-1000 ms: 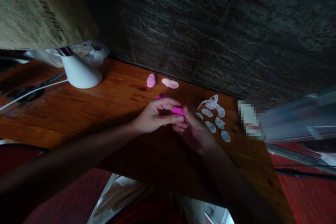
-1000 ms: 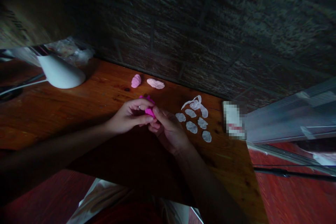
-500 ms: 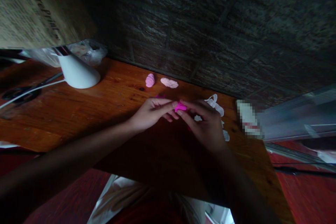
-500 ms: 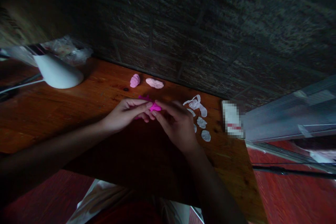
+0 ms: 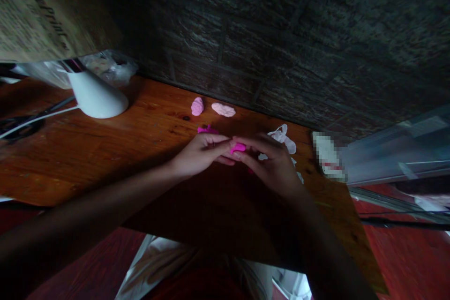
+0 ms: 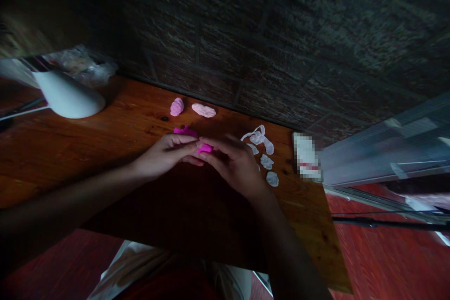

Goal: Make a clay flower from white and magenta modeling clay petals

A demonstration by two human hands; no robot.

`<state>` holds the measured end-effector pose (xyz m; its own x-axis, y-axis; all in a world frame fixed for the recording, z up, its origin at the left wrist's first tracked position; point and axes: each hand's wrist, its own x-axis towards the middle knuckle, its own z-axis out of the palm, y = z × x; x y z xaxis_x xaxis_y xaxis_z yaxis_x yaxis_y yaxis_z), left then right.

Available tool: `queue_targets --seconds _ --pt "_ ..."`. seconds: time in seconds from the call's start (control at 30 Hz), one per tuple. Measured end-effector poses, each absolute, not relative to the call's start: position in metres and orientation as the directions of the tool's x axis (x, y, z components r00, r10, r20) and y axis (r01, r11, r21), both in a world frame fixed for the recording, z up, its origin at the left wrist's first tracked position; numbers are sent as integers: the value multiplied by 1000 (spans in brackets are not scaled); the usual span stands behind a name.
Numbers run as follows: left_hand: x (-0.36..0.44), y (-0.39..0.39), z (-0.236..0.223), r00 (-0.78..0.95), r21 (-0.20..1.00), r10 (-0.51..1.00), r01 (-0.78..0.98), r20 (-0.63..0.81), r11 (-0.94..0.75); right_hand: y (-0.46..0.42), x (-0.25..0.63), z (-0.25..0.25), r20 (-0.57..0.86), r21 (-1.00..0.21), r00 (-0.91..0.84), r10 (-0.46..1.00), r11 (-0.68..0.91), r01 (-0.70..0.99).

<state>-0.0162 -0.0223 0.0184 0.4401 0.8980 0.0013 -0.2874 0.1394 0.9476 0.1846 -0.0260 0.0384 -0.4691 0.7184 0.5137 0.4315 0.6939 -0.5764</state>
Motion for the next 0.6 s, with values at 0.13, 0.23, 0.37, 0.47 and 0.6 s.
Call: queue_targets --seconds 0.13,0.23,0.37,0.47,0.6 --pt "-15 -25 19 452 912 892 -356 -26 207 -25 185 39 502 -657 -421 755 650 382" --pt "-11 -26 17 459 885 887 -393 -45 249 -25 186 41 480 -666 -387 788 614 424" --pt "-11 -23 18 375 869 922 -422 -93 259 -26 200 53 271 -627 -477 836 530 572" --pt "-14 -21 21 307 883 945 -407 -111 236 -28 209 58 59 -524 -537 841 484 701" --pt "-16 -21 20 271 924 960 -346 -67 162 -29 207 56 -127 -443 -586 801 482 756"
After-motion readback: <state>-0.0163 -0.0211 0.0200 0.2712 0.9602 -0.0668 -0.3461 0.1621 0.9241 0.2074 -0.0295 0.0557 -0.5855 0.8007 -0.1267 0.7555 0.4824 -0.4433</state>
